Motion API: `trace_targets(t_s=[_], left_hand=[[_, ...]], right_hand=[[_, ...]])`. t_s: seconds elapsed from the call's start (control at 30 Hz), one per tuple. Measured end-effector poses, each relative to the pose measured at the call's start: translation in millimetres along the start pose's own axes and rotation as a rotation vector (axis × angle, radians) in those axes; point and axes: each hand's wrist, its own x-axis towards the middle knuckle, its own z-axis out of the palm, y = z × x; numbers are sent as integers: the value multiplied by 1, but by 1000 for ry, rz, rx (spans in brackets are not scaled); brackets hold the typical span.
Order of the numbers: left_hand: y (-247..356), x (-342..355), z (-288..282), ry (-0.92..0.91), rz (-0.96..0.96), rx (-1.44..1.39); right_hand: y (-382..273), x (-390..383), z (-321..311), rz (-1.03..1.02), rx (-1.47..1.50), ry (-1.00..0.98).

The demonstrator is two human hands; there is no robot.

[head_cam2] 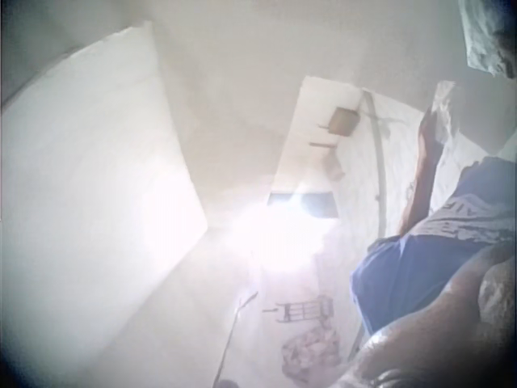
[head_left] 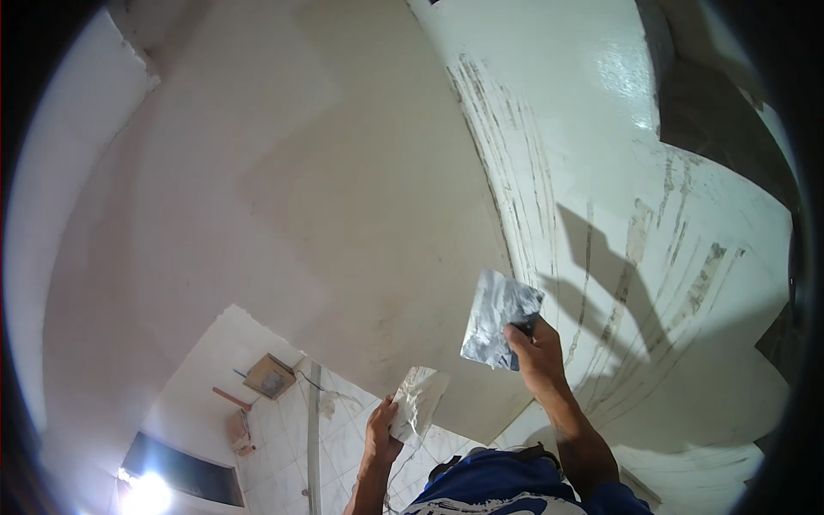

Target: Applying and smoothing plaster or joint compound onto a wall surface using a putty knife and hawk.

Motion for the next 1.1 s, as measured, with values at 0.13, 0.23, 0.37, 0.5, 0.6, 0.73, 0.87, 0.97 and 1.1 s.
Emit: trace_targets(t_s=[0.13,0.23,0.37,0.5,0.6,0.73,0.87,0.97,1.1], left_hand=[[9,9,37,-65,-18,-35],[16,11,49,-123,5,-4],[27,1,78,-155,354,501],[36,39,68,-210,481,606],[31,68,28,-290,1134,1215],[97,48,122,-327,33,45],[105,54,130,-345,37,121],[107,56,122,-286,25,323],[107,49,118,-249,60,358]], right_hand=[[19,-21,-32,-2,-58,75],[0,-41,-36,36,-174,91],[-17,-60,-46,-62,-326,55],[-47,-54,-45,-627,-503,-26],[-58,-42,-49,-820,-753,-168],[-92,-33,-36,-1033,-1015,-300],[-103,-33,-21,-1164,-1209,-465],[-105,-32,-7,-1201,-1257,-552],[-110,-36,15,-1195,-1304,-630]])
